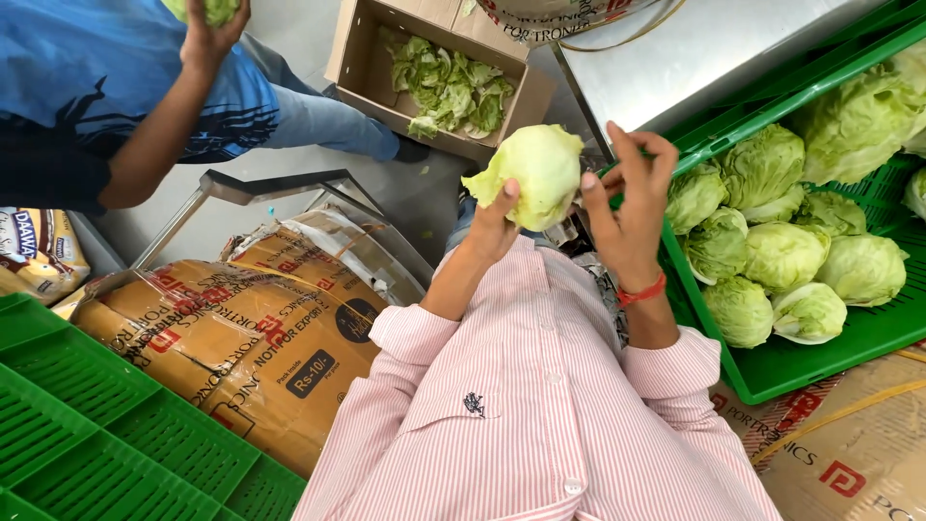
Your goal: Removing outer leaves from lettuce heads and sorting them into a green plastic crate.
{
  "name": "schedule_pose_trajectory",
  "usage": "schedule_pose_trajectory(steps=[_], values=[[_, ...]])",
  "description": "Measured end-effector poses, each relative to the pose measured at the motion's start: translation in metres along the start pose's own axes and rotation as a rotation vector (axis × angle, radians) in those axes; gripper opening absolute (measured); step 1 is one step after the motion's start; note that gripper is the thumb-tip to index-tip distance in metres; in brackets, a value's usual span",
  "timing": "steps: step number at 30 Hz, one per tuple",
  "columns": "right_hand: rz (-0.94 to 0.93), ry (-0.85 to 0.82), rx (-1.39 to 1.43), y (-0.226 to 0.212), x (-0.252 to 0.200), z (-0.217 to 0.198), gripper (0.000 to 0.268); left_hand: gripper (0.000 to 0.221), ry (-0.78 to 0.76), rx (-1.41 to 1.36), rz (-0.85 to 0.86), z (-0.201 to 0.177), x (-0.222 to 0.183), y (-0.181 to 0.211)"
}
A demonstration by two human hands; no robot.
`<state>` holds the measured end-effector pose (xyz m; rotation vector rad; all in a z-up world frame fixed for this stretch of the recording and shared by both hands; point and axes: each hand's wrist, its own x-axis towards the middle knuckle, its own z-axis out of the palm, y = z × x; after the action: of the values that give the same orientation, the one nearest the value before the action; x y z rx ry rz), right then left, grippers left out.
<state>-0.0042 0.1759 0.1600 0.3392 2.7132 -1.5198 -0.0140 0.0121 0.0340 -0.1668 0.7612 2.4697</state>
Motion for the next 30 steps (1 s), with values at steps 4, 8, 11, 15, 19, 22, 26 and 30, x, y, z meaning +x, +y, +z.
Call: schedule_pose_trajectory(steps=[4, 8, 11, 15, 19, 22, 26, 30], values=[[-0.243, -0.008, 0.023, -0.001, -0.005, -0.008, 0.061, 0.115, 0.03, 0.218, 0.162, 0.03, -0.003, 0.024], [-0.522, -0.075, -0.27, -0.007, -0.003, 0.002, 0.073, 0.127, -0.067, 0.307, 0.228, 0.031, -0.002, 0.022], [-0.498, -0.043, -0.381, -0.005, -0.004, 0.005, 0.068, 0.136, -0.126, 0.386, 0.235, 0.031, -0.002, 0.021], [-0.51, -0.049, -0.367, -0.004, -0.005, 0.008, 0.053, 0.147, -0.164, 0.504, 0.265, 0.018, 0.0, 0.016], [-0.501, 0.036, -0.335, -0.003, -0.013, 0.019, 0.041, 0.15, -0.164, 0.622, 0.319, 0.032, -0.007, 0.025], [-0.499, 0.103, -0.291, -0.003, -0.015, 0.018, 0.037, 0.155, -0.084, 0.693, 0.339, 0.034, -0.008, 0.023], [-0.171, 0.015, 0.095, 0.001, -0.015, 0.008, 0.018, 0.153, -0.001, 0.757, 0.33, 0.031, -0.01, 0.019], [-0.084, 0.051, 0.28, 0.022, -0.008, 0.007, 0.013, 0.138, 0.009, 0.802, 0.259, 0.039, -0.012, 0.023]])
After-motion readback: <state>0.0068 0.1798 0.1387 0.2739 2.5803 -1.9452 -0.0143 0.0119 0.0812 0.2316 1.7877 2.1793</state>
